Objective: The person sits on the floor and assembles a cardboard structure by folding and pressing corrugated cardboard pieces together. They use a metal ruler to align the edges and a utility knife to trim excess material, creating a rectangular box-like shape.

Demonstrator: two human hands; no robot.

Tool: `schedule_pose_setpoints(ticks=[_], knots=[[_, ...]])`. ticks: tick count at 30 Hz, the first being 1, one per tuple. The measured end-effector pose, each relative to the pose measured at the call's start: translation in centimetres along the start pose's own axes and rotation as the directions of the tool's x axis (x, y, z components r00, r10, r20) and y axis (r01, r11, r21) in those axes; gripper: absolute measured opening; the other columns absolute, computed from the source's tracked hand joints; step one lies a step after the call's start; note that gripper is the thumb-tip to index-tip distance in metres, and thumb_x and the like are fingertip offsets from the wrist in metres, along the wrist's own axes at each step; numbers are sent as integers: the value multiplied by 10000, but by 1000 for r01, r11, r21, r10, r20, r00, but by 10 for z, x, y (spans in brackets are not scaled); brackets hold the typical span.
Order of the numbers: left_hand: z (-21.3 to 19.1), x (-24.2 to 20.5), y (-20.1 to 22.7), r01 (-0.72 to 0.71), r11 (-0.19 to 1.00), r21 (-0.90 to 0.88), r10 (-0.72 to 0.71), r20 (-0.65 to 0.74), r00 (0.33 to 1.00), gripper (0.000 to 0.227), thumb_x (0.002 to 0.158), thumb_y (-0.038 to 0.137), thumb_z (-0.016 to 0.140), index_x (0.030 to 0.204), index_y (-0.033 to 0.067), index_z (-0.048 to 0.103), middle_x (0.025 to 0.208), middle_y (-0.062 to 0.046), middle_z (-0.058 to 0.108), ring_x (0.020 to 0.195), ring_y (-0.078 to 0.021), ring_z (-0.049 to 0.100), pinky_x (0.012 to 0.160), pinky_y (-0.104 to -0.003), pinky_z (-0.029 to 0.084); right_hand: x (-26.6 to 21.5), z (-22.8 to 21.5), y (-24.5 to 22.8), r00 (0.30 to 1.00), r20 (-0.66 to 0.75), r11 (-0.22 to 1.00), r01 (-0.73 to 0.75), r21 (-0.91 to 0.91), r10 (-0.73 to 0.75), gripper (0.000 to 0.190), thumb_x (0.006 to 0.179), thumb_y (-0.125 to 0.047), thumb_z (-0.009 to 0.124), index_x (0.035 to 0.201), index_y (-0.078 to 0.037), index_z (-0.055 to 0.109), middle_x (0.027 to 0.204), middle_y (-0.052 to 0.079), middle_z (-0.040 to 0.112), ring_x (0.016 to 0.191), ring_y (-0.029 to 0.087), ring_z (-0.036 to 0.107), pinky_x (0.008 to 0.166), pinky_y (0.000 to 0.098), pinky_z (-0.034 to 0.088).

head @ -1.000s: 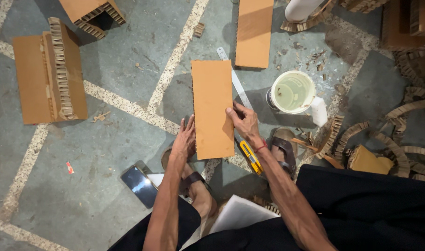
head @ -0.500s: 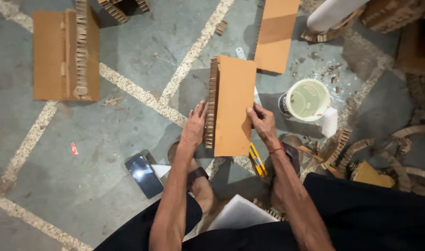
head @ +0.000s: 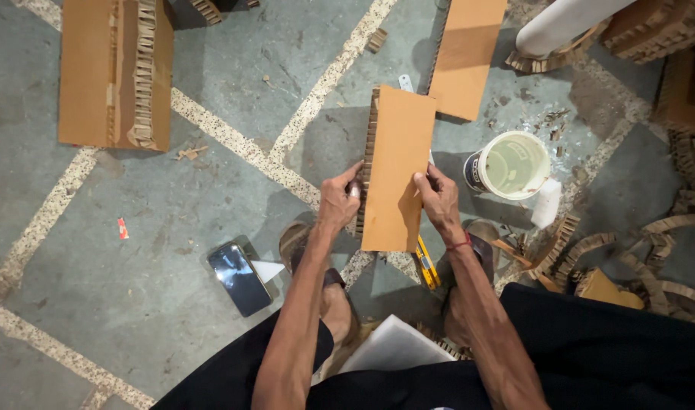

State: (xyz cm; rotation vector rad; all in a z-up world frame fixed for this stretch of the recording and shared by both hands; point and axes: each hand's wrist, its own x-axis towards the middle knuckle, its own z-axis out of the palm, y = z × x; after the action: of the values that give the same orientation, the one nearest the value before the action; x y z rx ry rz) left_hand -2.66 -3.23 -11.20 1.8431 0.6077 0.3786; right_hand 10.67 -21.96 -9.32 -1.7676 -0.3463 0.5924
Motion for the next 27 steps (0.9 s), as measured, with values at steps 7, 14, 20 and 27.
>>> schedule_pose_setpoints(ticks=[7, 14, 20, 27], knots=[[3, 9, 8, 111, 994, -11, -110, 45, 993, 323, 951, 48, 624, 1259, 49, 720, 884, -141, 797, 440, -79, 538, 335, -271, 349, -1, 10, -42, 994, -52, 986, -107, -128, 101, 368, 958, -226, 718, 1255, -9, 702, 920, 46, 757, 779, 71, 637, 689, 262, 534], [9, 31, 8, 97, 995, -26, -100, -189, 977, 243, 960, 81, 700, 1194, 39, 752, 917, -139, 806, 575, -110, 679, 434, -262, 480, 33, 21, -71, 988, -72, 956, 111, -272, -135, 440, 931, -232, 746, 1314, -37, 655, 995, 92, 798, 872, 104, 757, 757, 266, 592], [12, 74, 2, 167, 978, -127, -195, -263, 945, 232, 949, 102, 690, 1153, 20, 764, 903, -98, 802, 685, -68, 688, 565, -247, 538, 88, 28, -67, 992, -12, 913, 114, -392, -129, 428, 931, -299, 756, 1296, -89, 681, 934, 109, 790, 784, 162, 751, 701, 314, 570], [22, 88, -15, 196, 871, -451, -340, -263, 903, 283, 1026, 245, 631, 1073, 12, 785, 782, 34, 699, 668, -51, 540, 556, -262, 436, 106, 31, -51, 973, -31, 883, 194, -428, -228, 760, 898, -268, 774, 1504, 33, 428, 859, 115, 719, 722, 202, 702, 675, 341, 557]])
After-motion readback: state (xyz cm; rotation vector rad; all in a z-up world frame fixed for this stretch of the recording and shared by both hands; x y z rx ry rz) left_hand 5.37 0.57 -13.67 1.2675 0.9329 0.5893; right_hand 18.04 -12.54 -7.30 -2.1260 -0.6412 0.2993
